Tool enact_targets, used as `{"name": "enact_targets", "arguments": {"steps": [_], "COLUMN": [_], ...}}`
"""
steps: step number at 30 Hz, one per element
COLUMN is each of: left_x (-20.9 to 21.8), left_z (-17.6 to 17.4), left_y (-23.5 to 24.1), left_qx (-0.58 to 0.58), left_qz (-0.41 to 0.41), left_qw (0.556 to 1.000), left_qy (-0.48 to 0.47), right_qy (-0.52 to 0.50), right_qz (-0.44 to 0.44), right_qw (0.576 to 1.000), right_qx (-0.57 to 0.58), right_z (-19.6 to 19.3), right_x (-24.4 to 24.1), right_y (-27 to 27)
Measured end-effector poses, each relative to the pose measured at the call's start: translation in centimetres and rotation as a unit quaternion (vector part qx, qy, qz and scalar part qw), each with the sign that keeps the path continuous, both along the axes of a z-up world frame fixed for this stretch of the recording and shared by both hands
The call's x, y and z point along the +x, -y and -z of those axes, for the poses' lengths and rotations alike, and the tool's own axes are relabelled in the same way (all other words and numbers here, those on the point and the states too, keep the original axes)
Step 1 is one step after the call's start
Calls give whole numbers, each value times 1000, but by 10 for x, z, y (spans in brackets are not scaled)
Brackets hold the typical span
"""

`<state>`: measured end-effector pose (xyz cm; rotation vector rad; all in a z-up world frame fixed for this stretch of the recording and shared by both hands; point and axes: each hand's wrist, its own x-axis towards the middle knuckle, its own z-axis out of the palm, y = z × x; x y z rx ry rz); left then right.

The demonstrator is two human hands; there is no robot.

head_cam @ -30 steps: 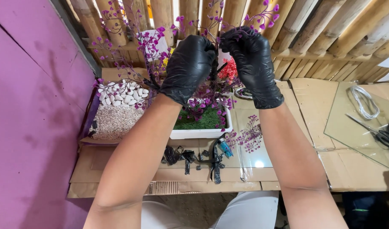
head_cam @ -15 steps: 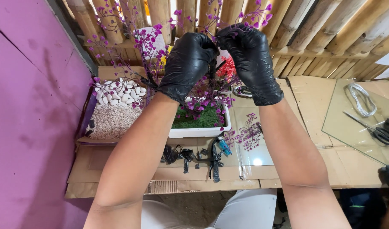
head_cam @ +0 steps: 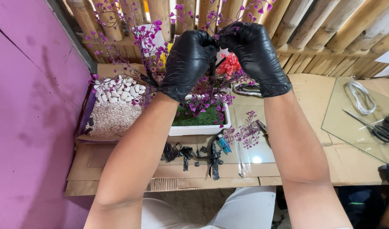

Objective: The person is decorating an artificial bonsai tree by wiring small purple flower clusters onto its branches at a design station.

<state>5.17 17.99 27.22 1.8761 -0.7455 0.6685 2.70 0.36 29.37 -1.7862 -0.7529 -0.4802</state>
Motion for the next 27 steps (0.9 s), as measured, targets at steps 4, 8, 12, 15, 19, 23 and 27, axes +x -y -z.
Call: {"name": "enact_targets", "arguments": {"steps": [4,8,12,15,19,23,27], "left_x": [14,13,18,10,10,14,9], "left_z": [18,17,23,12,9,16,10], "left_y": [-1,1,0,1,1,2,1], "left_qx": [-2,-9,-17,-10,-4,-3,-4], "left_qz": [-11,-11,-16,1,-4,-3,-6], "left_qw": [992,988,981,990,994,989,989], "left_qy": [128,154,191,138,107,149,146], "right_qy": [46,32,29,77,64,41,56], "right_qz": [12,9,4,17,23,15,30], "right_qw": [997,998,999,996,997,999,998], "right_qx": [-64,-53,-46,-43,-21,-11,-29], "right_z": [-3,-2,1,3,4,6,3], "right_x": [-2,-2,-6,-4,0,2,-5], "right_y": [-1,-3,-5,-6,-6,-5,-10]}}
